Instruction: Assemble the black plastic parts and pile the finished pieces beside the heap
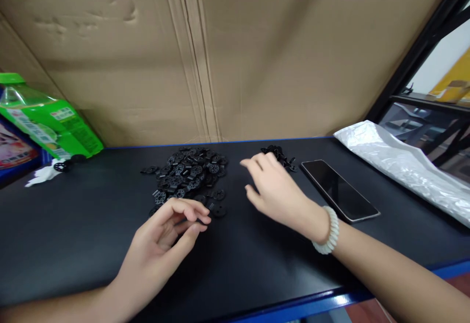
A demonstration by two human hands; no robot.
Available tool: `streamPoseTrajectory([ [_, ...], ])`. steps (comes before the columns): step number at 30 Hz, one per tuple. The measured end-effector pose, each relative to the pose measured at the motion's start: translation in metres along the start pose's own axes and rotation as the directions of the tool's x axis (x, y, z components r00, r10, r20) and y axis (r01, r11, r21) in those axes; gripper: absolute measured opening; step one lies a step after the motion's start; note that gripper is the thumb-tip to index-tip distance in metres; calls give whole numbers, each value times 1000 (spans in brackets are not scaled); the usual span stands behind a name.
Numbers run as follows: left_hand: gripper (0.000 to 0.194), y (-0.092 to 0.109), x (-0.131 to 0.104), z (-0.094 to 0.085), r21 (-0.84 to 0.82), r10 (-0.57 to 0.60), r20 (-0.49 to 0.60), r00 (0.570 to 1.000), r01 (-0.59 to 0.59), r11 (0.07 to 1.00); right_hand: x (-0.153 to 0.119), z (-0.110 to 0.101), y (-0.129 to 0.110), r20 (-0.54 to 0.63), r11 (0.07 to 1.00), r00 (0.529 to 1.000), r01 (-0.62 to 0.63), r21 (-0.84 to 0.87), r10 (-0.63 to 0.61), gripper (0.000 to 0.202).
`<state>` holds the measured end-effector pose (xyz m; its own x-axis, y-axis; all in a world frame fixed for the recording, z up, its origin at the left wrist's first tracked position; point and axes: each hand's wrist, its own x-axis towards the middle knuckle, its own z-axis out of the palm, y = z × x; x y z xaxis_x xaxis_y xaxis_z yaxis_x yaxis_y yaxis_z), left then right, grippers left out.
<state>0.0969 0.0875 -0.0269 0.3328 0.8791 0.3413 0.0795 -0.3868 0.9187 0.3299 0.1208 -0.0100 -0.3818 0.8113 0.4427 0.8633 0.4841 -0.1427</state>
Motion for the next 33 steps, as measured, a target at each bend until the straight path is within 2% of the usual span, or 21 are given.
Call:
streamPoseTrajectory([
  [2,19,1,0,0,-1,-2,-10,1000,2,1000,-4,3,-15,103,980,993,38,196,-59,28],
  [5,18,1,0,0,6,2,-8,1000,-2,1000,-10,10,-32,184,936,978,29,351,-100,30],
  [7,18,1,0,0,14,0,-3,1000,0,1000,-11,18,-35,192,917,976,19,399,-104,32],
  [11,18,0,0,0,37,-1,6,1000,1,999,-10,28,-31,180,886,981,-21,462,-71,18],
  [15,19,-1,1,1,51,5,15,1000,-6,999,-7,26,-30,150,858,988,-52,511,-30,12],
  [17,21,-2,1,2,66,22,1,1000,-22,998,-6,22,-32,149,821,988,-111,561,32,12],
  [19,21,-2,1,2,91,47,-8,999,-46,995,-6,17,-36,223,717,968,-237,656,116,15],
  [21,22,-3,0,2,120,67,-1,998,-66,991,-7,13,-41,345,555,926,-369,746,153,20],
  [23,23,-3,-1,2,143,76,18,997,-78,987,-8,10,-45,430,424,894,-441,792,127,24],
  [25,25,-4,-2,2,145,73,39,997,-78,986,-11,9,-49,459,362,884,-456,813,84,26],
  [29,24,-4,0,1,57,48,104,993,-54,997,-15,10,-50,470,354,882,-448,821,27,31],
  [33,21,-2,2,1,-46,17,105,994,-13,999,-13,7,-48,477,382,878,-435,815,-18,33],
])
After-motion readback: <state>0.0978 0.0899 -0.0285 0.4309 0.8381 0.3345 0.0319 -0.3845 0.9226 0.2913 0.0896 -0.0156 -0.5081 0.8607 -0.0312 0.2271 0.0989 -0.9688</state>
